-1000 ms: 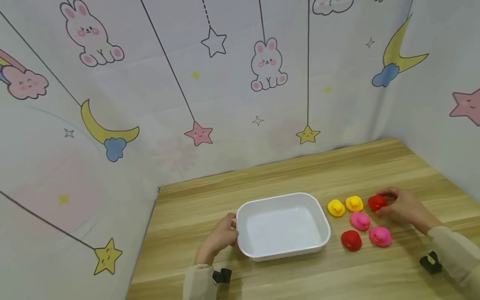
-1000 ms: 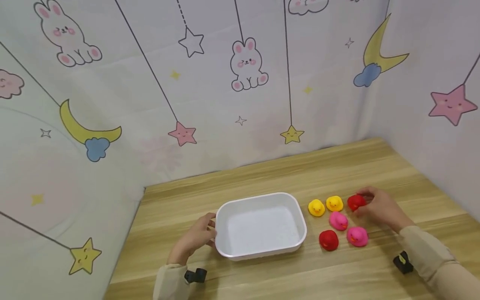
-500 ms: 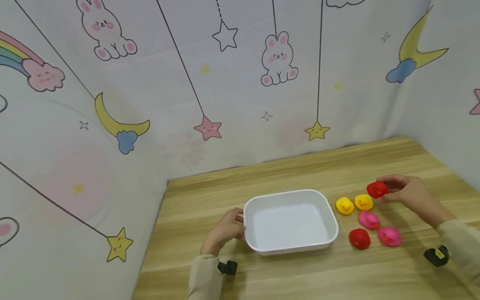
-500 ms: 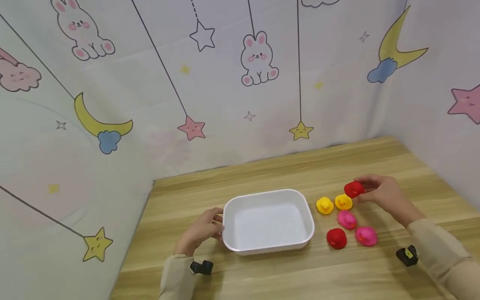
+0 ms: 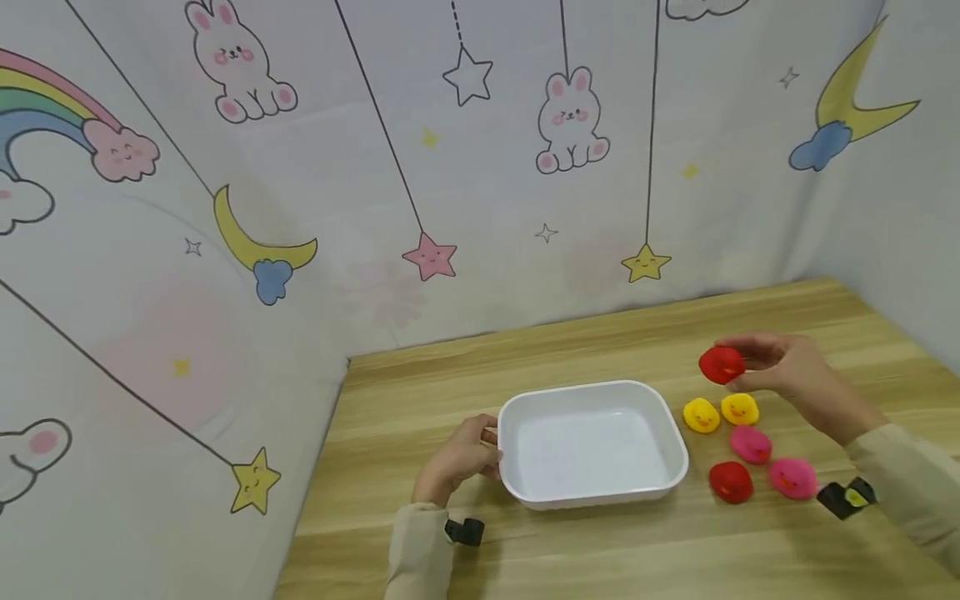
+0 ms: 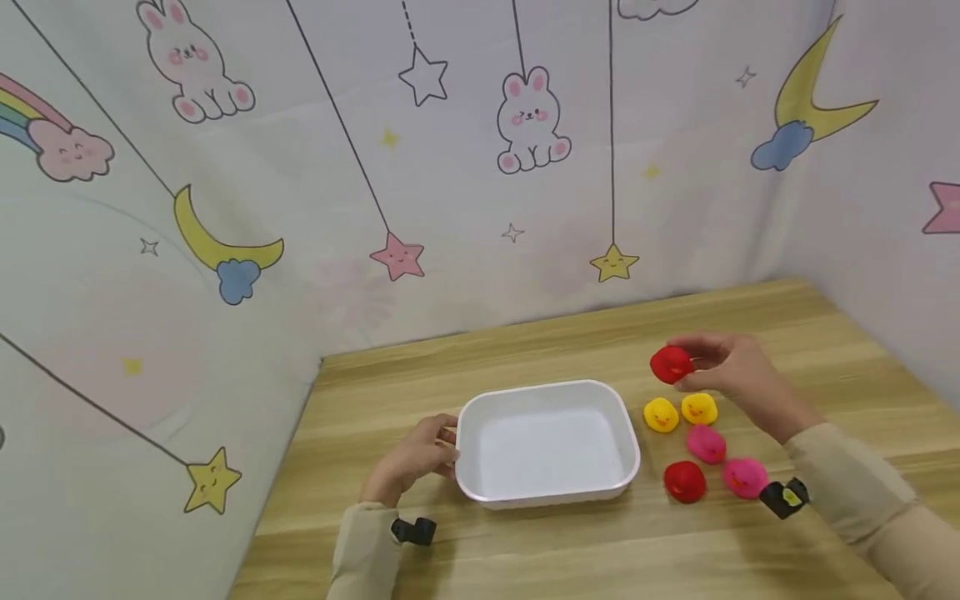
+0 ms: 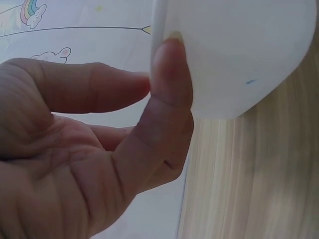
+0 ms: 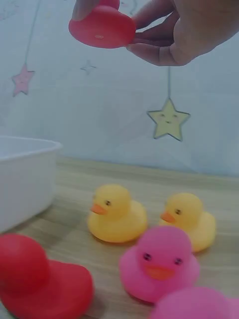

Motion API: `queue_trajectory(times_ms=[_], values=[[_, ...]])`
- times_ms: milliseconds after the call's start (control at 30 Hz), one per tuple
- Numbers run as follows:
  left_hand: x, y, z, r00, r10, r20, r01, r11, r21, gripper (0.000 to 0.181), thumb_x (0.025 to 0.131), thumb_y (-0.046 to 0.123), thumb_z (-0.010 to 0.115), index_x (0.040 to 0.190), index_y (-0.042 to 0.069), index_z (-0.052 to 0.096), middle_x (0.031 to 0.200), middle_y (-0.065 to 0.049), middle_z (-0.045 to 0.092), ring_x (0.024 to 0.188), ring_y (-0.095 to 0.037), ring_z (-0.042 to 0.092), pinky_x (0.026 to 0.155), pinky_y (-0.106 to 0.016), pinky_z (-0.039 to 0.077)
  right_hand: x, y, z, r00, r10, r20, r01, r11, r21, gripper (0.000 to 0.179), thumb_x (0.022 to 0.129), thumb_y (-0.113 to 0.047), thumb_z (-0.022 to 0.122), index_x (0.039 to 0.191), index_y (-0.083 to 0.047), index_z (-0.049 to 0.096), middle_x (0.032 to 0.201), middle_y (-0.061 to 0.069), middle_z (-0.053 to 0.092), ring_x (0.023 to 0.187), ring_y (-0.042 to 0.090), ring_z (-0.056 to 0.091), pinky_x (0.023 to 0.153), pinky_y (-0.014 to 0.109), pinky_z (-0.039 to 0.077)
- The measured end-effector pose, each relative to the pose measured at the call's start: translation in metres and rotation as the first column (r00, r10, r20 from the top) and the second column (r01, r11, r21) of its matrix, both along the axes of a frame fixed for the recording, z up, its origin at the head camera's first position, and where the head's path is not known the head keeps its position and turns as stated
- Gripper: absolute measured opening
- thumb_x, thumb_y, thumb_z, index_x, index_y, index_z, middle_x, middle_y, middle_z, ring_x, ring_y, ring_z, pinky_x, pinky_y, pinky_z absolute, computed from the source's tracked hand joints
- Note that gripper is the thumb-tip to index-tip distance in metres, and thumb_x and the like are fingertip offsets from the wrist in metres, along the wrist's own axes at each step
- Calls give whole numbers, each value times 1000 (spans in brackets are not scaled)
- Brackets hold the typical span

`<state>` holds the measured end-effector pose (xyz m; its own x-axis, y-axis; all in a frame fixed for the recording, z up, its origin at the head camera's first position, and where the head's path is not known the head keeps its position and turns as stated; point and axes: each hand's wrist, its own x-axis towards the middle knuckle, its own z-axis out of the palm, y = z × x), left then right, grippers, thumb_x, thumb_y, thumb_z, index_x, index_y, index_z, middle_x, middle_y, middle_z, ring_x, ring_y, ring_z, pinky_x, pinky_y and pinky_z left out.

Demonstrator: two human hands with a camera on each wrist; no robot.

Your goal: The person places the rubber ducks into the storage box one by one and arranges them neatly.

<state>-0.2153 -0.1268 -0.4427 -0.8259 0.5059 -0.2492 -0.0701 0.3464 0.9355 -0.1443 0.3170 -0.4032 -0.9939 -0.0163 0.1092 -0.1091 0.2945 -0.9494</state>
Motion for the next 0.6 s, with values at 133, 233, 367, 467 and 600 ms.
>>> queue_trajectory(times_ms=[133,233,367,467,600], values=[[1,0,-1,1000,7,1,-7,1000,0,55,81,-17,56,135,-19,42,105,-26,56,70,-25,62,63,-40,63,-5,-15,5,999,42,-4,-42,999,-8,41,86,2,74,123,-13,70,108,-12,73,98,5,67,80,22,57],[3,-3,-1,1000,14,-4,-14,1000,1,55,81,-17,56,135,-19,42,105,-26,57,70,-26,63,63,-39,63,-10,-25,6,998,65,-5,-65,998,3,42,86,3,73,125,-9,69,109,-13,72,99,4,66,80,22,57],[4,-4,-1,1000,21,2,-21,1000,1,56,80,-17,55,135,-19,42,105,-27,57,71,-27,63,63,-39,63,-16,-38,8,997,75,0,-75,997,29,45,85,1,75,129,0,64,109,-12,72,100,5,66,82,23,57],[3,-3,-1,1000,26,1,-26,1000,0,55,79,-17,55,133,-17,45,104,-26,57,70,-26,62,63,-40,63,-19,-49,10,997,79,-9,-78,996,53,48,85,-1,76,130,4,61,109,-11,72,100,5,66,81,25,58],[1,-2,-1,999,33,-6,-33,999,-13,53,79,-17,56,131,-15,47,101,-24,57,67,-24,61,64,-41,63,-24,-67,13,992,117,-44,-114,991,64,49,85,-2,76,130,7,60,112,-9,71,101,5,66,81,27,59]])
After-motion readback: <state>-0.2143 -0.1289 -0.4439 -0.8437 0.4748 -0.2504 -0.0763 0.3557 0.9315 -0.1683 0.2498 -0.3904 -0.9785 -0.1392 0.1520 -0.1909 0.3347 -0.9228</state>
